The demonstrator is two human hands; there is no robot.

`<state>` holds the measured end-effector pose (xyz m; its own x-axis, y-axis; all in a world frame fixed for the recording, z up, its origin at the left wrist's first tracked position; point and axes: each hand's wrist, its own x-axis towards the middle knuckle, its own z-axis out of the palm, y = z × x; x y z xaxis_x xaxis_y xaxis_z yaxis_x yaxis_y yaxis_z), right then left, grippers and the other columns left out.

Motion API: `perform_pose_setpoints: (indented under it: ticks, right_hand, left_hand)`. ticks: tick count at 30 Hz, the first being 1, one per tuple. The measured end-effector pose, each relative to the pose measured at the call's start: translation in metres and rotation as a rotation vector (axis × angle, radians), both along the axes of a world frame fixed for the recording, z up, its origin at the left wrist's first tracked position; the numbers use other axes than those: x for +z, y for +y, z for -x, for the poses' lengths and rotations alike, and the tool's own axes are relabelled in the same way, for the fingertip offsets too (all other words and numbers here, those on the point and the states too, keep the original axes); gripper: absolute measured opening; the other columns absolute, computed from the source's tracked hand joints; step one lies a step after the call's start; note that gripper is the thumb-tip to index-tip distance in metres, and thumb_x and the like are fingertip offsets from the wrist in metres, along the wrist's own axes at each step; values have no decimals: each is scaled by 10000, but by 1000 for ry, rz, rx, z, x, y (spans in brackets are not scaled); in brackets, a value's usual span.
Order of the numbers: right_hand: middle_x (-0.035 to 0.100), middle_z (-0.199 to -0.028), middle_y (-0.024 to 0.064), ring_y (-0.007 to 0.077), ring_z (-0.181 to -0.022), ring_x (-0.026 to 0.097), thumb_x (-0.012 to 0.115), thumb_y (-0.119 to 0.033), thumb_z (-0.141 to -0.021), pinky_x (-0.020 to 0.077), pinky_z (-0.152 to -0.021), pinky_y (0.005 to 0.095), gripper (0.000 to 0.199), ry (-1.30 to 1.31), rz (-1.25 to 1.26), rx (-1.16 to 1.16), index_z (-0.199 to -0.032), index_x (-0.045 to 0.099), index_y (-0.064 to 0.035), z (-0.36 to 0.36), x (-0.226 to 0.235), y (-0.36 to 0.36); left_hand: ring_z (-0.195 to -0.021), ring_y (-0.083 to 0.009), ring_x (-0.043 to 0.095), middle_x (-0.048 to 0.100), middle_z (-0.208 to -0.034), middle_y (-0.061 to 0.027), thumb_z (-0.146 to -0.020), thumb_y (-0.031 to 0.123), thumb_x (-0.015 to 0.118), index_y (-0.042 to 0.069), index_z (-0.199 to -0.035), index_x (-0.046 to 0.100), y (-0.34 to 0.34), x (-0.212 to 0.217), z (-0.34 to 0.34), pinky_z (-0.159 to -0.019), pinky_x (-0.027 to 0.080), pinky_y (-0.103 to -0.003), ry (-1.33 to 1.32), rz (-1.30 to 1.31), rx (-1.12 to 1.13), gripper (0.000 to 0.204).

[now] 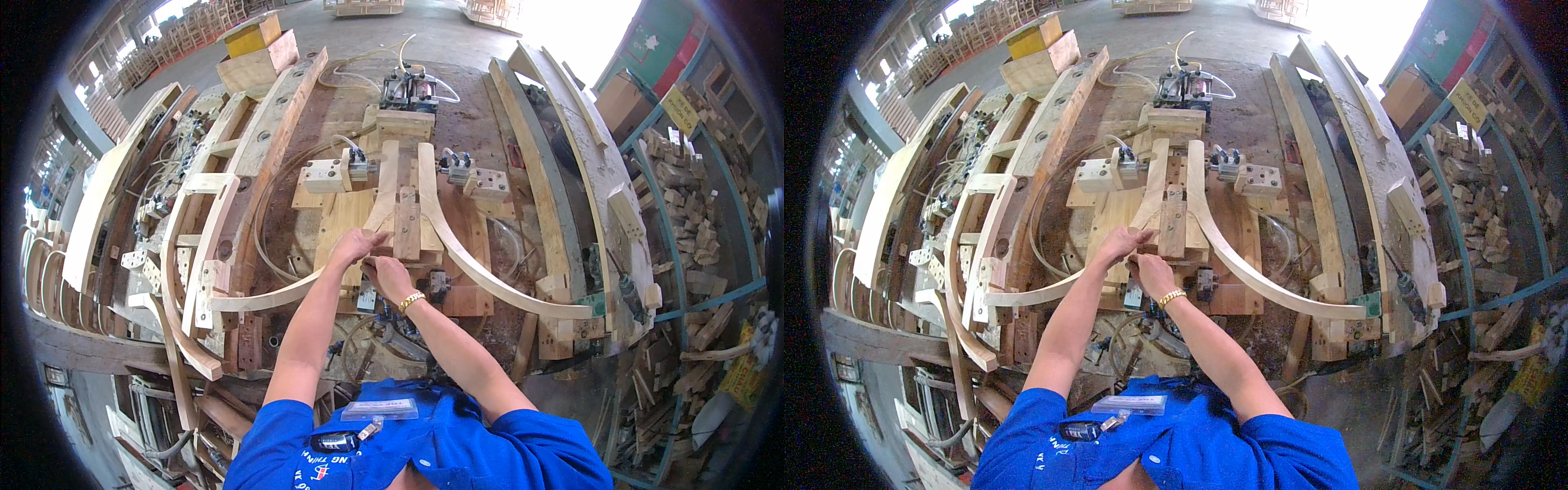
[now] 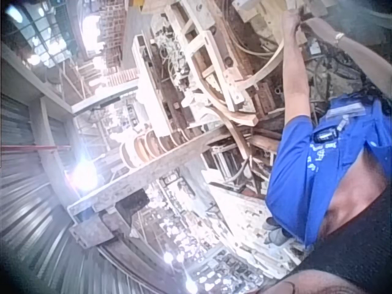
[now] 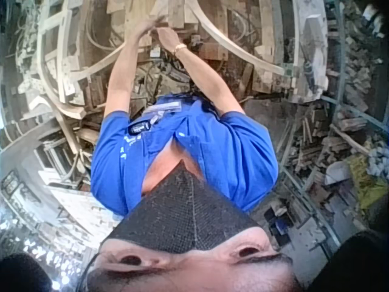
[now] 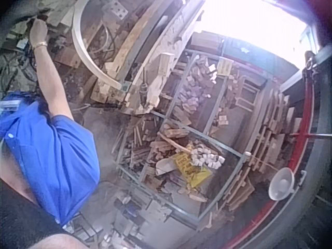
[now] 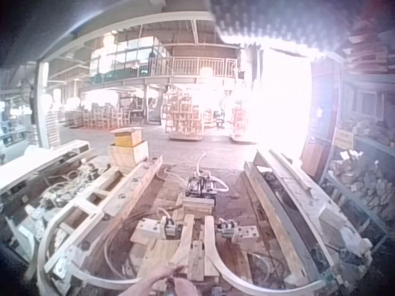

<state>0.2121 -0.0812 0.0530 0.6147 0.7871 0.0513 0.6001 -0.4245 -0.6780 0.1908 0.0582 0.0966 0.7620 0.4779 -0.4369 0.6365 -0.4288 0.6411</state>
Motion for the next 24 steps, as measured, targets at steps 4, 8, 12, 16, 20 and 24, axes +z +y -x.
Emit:
perform_pose_setpoints:
  ticks: [4, 8, 12, 16, 20, 24]
  right_hand:
    - [679, -973, 178, 356, -981, 637, 595, -287, -905, 512, -824, 472, 276, 24, 27, -25, -1021, 680, -51, 4, 3, -4]
    - [679, -953, 177, 354, -958, 643, 594, -283, -908, 515, -817, 470, 270, -6, -59, -22, -1017, 678, -52, 3, 4, -4]
    - [669, -926, 173, 346, -921, 653, 595, -268, -904, 526, -788, 463, 243, -42, -20, -4, -1000, 673, -59, 7, 5, -6]
    - [649, -901, 158, 334, -874, 658, 602, -249, -891, 537, -738, 458, 216, -84, 78, 24, -1015, 655, -80, 16, 7, -14]
    - [639, -891, 138, 337, -839, 659, 614, -246, -877, 541, -709, 459, 212, -139, -65, 27, -1035, 647, -108, 20, 9, -18]
    - [634, -883, 128, 337, -839, 661, 623, -243, -869, 541, -704, 459, 203, -122, -54, 17, -1030, 652, -124, 19, 11, -17]
  left_hand:
    - [-422, -167, 482, 528, -514, -77, -781, 703, 646, 15, -585, 555, -1, 2, 1, -415, 367, -346, -40, 27, -8, 721]
    - [-423, -166, 483, 524, -515, -77, -787, 703, 639, 10, -597, 566, 0, 0, 0, -416, 370, -345, -59, 11, -21, 722]
    - [-422, -162, 473, 522, -518, -75, -799, 696, 630, 3, -617, 584, 1, -2, -1, -416, 368, -345, 47, -52, -5, 719]
    - [-421, -165, 471, 544, -535, -77, -822, 679, 612, 8, -685, 634, 0, -3, -2, -418, 371, -344, -32, -1, -29, 685]
    - [-417, -168, 467, 545, -536, -71, -844, 656, 600, 29, -734, 664, -1, -2, -2, -416, 367, -337, -19, 16, -37, 640]
    - [-414, -162, 456, 535, -529, -66, -860, 635, 593, 35, -718, 659, -1, 2, -1, -411, 357, -330, 3, -34, -68, 620]
